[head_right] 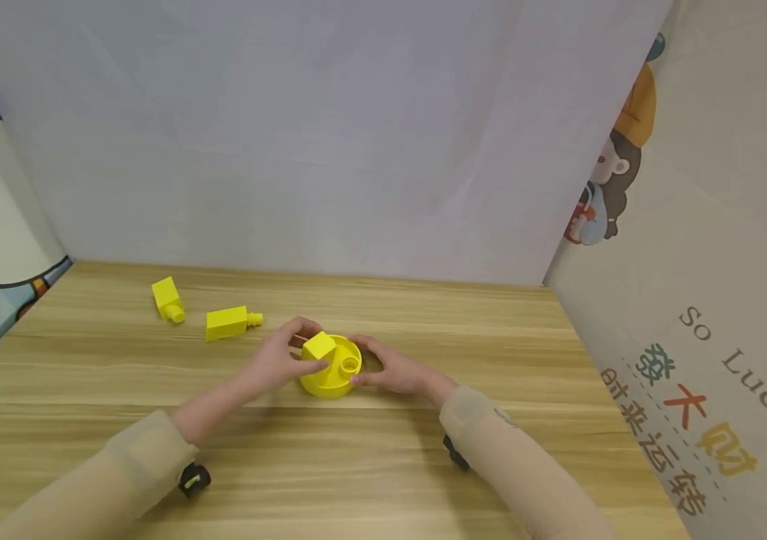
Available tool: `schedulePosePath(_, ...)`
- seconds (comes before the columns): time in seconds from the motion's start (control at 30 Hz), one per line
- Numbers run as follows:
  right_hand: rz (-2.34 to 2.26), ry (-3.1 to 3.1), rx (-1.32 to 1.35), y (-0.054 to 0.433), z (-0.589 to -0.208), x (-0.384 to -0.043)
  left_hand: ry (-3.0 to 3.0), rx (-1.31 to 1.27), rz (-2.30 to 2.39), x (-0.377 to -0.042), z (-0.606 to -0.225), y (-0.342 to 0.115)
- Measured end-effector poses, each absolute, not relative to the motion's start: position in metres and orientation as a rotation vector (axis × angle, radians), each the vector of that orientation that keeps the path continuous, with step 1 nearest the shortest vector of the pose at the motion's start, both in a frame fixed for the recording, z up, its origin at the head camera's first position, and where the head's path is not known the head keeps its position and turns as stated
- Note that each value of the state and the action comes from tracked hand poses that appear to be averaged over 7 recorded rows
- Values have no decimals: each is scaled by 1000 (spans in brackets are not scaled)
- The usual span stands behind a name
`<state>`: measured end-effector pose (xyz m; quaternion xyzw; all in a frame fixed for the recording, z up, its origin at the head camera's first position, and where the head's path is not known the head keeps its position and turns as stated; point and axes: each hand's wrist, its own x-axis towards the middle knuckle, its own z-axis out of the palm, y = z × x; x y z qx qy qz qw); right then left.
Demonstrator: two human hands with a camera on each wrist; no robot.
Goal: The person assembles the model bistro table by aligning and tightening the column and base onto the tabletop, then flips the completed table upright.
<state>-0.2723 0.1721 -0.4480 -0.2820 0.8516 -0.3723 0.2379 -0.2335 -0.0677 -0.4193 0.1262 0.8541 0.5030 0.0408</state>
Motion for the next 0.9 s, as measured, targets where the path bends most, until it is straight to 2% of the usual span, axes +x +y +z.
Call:
schedulePosePath(0.27,-1022,2335,-776,171,-445,-269,2377,764,1458,-243,-418,-85)
schedulePosePath(0.47,-1020,2330,-771,170,-444,-269,2171,900,1418,-247,-412,-92)
schedulePosePath(0.7,-978,2353,-780,171,-443,-269,2271,858,1407,-240,-411,-87)
schedulePosePath(0.9,-972,2352,-789,171,-441,-268,2515,600,1501,-224,-413,-69)
